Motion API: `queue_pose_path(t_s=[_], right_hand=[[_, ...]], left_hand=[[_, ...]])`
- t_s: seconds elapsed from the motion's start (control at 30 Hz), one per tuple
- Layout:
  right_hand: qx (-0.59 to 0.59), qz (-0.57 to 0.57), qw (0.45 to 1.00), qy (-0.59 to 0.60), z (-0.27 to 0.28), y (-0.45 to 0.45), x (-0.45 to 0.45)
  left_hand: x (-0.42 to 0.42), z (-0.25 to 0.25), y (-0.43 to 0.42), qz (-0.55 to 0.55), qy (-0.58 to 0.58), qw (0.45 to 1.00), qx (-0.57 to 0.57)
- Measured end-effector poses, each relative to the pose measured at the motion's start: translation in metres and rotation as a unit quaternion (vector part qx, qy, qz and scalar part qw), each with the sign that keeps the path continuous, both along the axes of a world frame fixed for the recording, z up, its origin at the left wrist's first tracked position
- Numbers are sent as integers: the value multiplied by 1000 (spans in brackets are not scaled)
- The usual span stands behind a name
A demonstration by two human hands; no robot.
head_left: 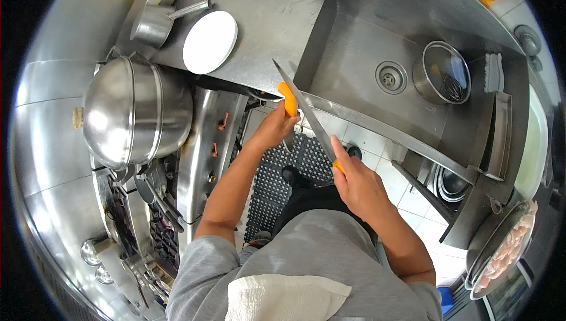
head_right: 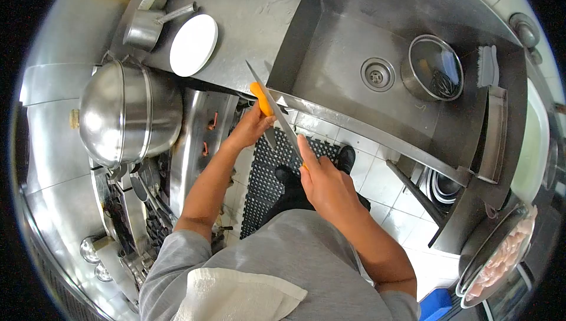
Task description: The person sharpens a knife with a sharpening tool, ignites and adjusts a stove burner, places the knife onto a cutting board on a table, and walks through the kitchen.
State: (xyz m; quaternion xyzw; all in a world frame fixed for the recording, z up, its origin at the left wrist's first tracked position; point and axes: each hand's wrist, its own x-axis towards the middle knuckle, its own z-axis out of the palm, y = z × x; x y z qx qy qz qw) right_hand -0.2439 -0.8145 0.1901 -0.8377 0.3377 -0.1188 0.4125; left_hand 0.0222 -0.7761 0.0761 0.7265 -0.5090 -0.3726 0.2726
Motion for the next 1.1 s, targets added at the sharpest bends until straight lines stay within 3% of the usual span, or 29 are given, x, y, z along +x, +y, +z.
queue_pose_path(t_s=[0.17, 0.37, 0.53, 1.0, 1.03, 1.1], right_hand=[[29, 8, 999, 25, 2, 16, -17], [74, 15, 996, 54, 36, 18, -80], [228, -101, 965, 79, 57, 3, -96], [149, -64, 986, 45, 14, -3, -90], [40, -33, 999, 8, 10, -6, -88], [33, -23, 999, 35, 10, -9, -84]], left_hand=[[2, 12, 1, 41, 61, 997, -10], [6, 12, -1, 6, 6, 1000, 21], [3, 18, -3, 22, 56, 998, -10], [5, 9, -10, 40, 53, 998, 15], [3, 11, -10, 40, 30, 999, 17], [5, 3, -11, 46, 20, 998, 23]])
